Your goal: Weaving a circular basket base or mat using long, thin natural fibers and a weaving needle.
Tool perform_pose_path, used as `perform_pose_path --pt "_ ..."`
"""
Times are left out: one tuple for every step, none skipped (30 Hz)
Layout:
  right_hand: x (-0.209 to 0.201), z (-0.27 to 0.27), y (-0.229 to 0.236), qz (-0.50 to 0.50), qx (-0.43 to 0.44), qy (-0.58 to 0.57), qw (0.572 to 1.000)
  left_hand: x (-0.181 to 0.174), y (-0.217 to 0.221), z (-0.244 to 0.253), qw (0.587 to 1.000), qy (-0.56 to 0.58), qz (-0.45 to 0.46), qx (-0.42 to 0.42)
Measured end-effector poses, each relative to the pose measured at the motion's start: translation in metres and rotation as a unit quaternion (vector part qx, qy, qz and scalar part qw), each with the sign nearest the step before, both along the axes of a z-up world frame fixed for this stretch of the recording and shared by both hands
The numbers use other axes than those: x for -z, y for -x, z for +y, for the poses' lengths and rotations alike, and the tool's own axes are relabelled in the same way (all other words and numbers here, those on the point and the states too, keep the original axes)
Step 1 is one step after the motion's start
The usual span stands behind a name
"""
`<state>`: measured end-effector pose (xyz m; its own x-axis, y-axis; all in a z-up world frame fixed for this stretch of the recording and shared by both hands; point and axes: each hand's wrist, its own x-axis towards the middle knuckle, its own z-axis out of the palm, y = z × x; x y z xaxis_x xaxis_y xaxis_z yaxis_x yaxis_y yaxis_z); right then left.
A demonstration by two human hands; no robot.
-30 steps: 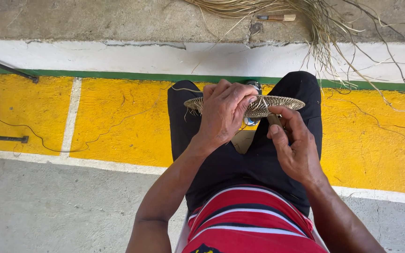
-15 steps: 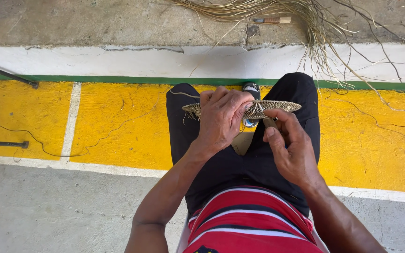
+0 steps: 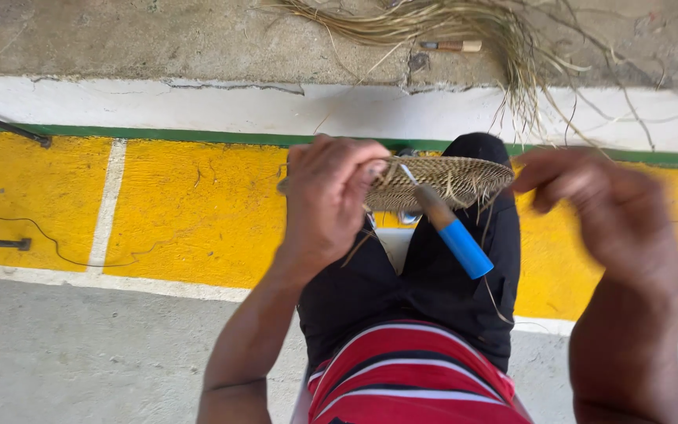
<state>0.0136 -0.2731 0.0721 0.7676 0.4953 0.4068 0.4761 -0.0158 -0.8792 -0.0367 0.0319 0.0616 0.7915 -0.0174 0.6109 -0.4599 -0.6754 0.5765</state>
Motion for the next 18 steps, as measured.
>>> perform_pose_path --pt "-0.003 0.000 -0.027 -0.001 -0.003 0.004 1.000 -0.012 -0.003 0.008 1.000 0.004 -0.001 -0.003" --pt "-0.005 0.001 -0.054 -0.018 0.092 0.068 0.993 -0.023 -0.006 0.017 0.999 0.027 0.032 0.013" --pt "-0.006 0.002 -0.081 -0.036 0.187 0.128 0.973 -0.034 -0.010 0.025 0.996 0.048 0.064 0.031" --pt "0.016 0.005 -0.111 -0.038 0.185 0.128 0.974 -0.031 -0.019 0.031 0.996 0.049 0.062 0.029" --pt "0.035 0.009 -0.143 -0.009 0.155 0.176 0.972 -0.030 -0.029 0.037 0.984 0.103 0.123 0.076" --pt "0.054 0.013 -0.176 0.021 0.125 0.223 0.967 -0.029 -0.041 0.044 0.963 0.156 0.183 0.123" --pt "0.090 0.018 -0.209 0.019 0.122 0.222 0.967 -0.008 -0.060 0.047 0.964 0.155 0.182 0.120" --pt "0.127 0.023 -0.243 0.007 0.121 0.291 0.949 0.013 -0.080 0.050 0.954 0.162 0.222 0.121" --pt "0.164 0.030 -0.277 -0.004 0.118 0.358 0.926 0.034 -0.101 0.053 0.942 0.168 0.264 0.122" --pt "0.179 0.043 -0.296 -0.004 0.114 0.357 0.927 0.054 -0.121 0.054 0.943 0.168 0.264 0.118" --pt "0.197 0.052 -0.313 0.023 0.137 0.408 0.902 0.075 -0.141 0.053 0.944 0.145 0.275 0.108" --pt "0.215 0.062 -0.329 0.050 0.159 0.457 0.874 0.098 -0.161 0.052 0.945 0.123 0.286 0.098" --pt "0.234 0.066 -0.342 0.054 0.155 0.460 0.873 0.113 -0.172 0.048 0.944 0.126 0.290 0.096" --pt "0.253 0.070 -0.355 0.016 0.161 0.516 0.841 0.128 -0.183 0.043 0.924 0.136 0.346 0.092" --pt "0.269 0.076 -0.374 -0.026 0.168 0.566 0.806 0.141 -0.199 0.040 0.902 0.144 0.397 0.088" --pt "0.285 0.075 -0.390 -0.027 0.167 0.566 0.807 0.149 -0.206 0.036 0.902 0.144 0.397 0.086" --pt "0.306 0.070 -0.400 -0.030 0.173 0.567 0.805 0.159 -0.208 0.031 0.881 0.124 0.453 0.055" --pt "0.327 0.066 -0.408 -0.034 0.179 0.568 0.803 0.170 -0.209 0.025 0.855 0.103 0.507 0.025"
